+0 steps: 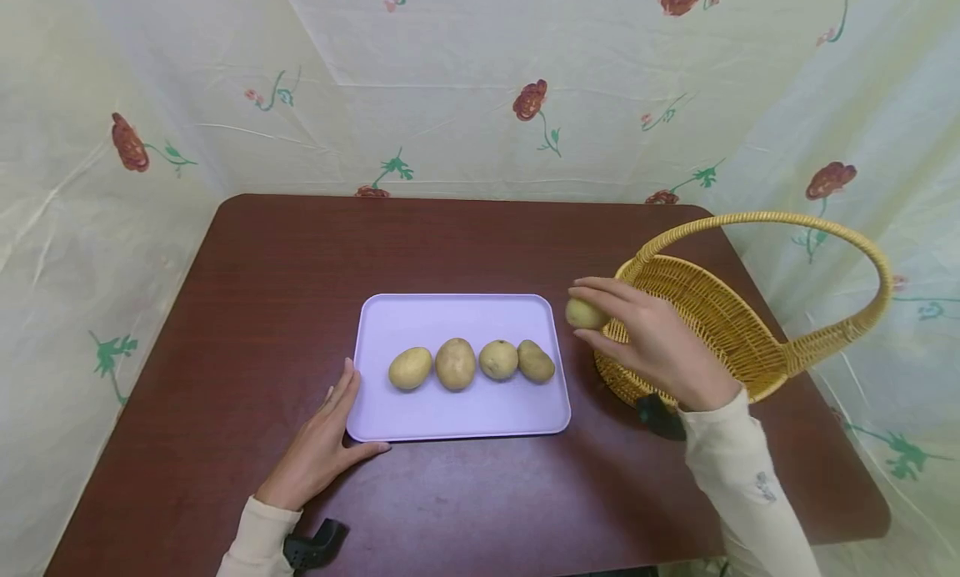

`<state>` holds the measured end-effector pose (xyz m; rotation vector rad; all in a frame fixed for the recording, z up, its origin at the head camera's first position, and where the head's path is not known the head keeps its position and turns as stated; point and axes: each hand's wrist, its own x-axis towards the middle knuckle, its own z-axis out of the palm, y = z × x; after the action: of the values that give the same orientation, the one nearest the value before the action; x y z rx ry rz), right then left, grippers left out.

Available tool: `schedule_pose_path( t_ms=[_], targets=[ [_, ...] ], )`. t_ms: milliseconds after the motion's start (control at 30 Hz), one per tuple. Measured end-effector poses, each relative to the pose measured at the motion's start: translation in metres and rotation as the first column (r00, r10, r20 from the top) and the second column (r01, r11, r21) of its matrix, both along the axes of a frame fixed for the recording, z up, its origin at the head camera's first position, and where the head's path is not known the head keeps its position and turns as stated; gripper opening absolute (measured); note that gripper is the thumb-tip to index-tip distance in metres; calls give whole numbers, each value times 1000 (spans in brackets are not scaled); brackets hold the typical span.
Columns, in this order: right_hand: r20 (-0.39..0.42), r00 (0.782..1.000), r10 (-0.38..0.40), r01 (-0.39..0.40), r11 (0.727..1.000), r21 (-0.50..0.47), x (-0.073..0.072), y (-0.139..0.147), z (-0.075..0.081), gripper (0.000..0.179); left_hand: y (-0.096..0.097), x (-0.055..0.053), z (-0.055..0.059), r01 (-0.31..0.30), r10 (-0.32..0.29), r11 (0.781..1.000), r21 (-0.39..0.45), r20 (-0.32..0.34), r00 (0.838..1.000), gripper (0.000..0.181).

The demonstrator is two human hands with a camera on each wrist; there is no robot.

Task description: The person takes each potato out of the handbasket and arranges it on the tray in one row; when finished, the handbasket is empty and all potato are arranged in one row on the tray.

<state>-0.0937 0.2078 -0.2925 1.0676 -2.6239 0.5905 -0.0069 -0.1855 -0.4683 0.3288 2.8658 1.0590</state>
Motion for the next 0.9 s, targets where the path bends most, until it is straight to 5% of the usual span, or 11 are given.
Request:
schedule_pose_path(
  t_ms=[200,400,667,900],
  targets=[
    [-55,963,262,-267,959,-99,-13,-71,-28,51,1,0,-1,1,-1,1000,-8,-19,1000,110],
    [1,900,436,-435,899,-46,-22,-137,-55,43,1,-1,0,3,-3,1000,3,-32,999,109],
    [168,842,513,-530,845,73,-27,-200,-86,40,-1,-1,-1,17,-17,1000,0,-55,998,112],
    [193,839,508,-535,835,129,-33,-219,-103,38,-1,-2,-2,39,-38,999,9,-89,995,114]
  ],
)
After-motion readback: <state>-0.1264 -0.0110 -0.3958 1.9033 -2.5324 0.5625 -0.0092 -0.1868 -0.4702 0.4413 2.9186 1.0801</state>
